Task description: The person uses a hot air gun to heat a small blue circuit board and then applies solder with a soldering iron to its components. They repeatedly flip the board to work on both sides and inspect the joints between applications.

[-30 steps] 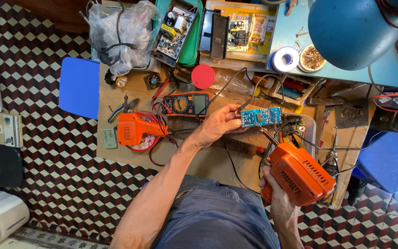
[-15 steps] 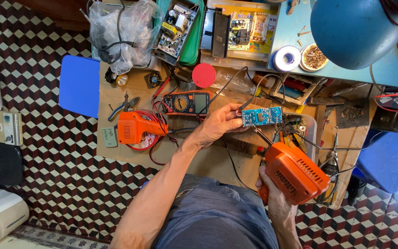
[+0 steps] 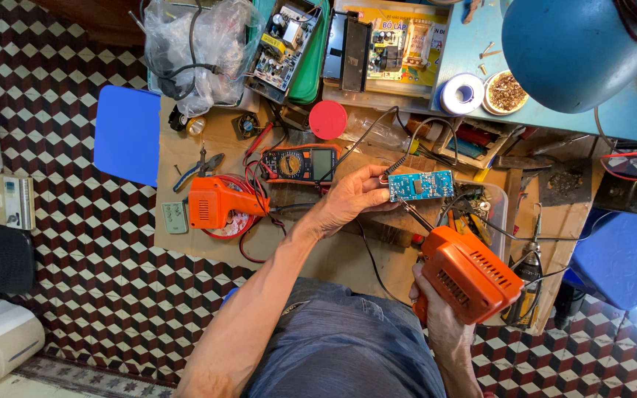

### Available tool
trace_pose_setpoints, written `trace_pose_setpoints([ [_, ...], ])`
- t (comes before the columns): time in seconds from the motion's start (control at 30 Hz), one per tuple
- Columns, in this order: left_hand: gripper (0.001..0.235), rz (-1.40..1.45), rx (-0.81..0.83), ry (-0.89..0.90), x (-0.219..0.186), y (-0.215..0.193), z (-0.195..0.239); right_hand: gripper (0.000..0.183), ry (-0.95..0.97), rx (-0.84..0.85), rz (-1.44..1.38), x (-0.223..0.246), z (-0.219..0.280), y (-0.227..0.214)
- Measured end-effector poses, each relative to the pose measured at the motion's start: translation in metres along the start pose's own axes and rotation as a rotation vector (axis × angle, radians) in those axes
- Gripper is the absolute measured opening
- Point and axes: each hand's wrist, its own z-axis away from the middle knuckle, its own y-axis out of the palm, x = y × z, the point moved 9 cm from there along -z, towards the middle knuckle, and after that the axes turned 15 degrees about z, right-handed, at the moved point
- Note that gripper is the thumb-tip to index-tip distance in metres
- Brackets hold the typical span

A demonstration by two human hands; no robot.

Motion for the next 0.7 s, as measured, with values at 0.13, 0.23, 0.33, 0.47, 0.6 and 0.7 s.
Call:
trace_pose_setpoints([
  [0.13,0.048,0.010,0.003,0.001,0.0008,-0.0011,-0.0010,0.010,0.021,-0.016,0.049,0.0021,0.0004,-0.0020],
  [0.23,0.049,0.006,-0.014,-0.005,0.0017,-0.0024,-0.0007,0.011,0.019,-0.022,0.042,0.0050,0.0005,-0.0030],
  [0.33,0.048,-0.011,-0.012,0.001,0.0004,-0.0016,-0.0004,0.012,0.074,0.006,0.015,0.0022,0.0027,-0.0014],
  [0.47,0.048,0.005,-0.014,-0.002,-0.0005,0.0000,0.0000,0.012,0.012,-0.005,-0.002,0.0089,0.0017,-0.0012],
  [0.6,0.047,-0.008,-0.019,-0.011,-0.0020,0.0018,0.0002,0.012,0.027,-0.004,0.032,0.0080,0.0010,-0.0020],
  [0.7,0.048,-0.008,-0.018,-0.004,-0.0039,0.0023,0.0008,0.012,0.026,-0.004,-0.003,0.0083,0.0033,-0.0017],
])
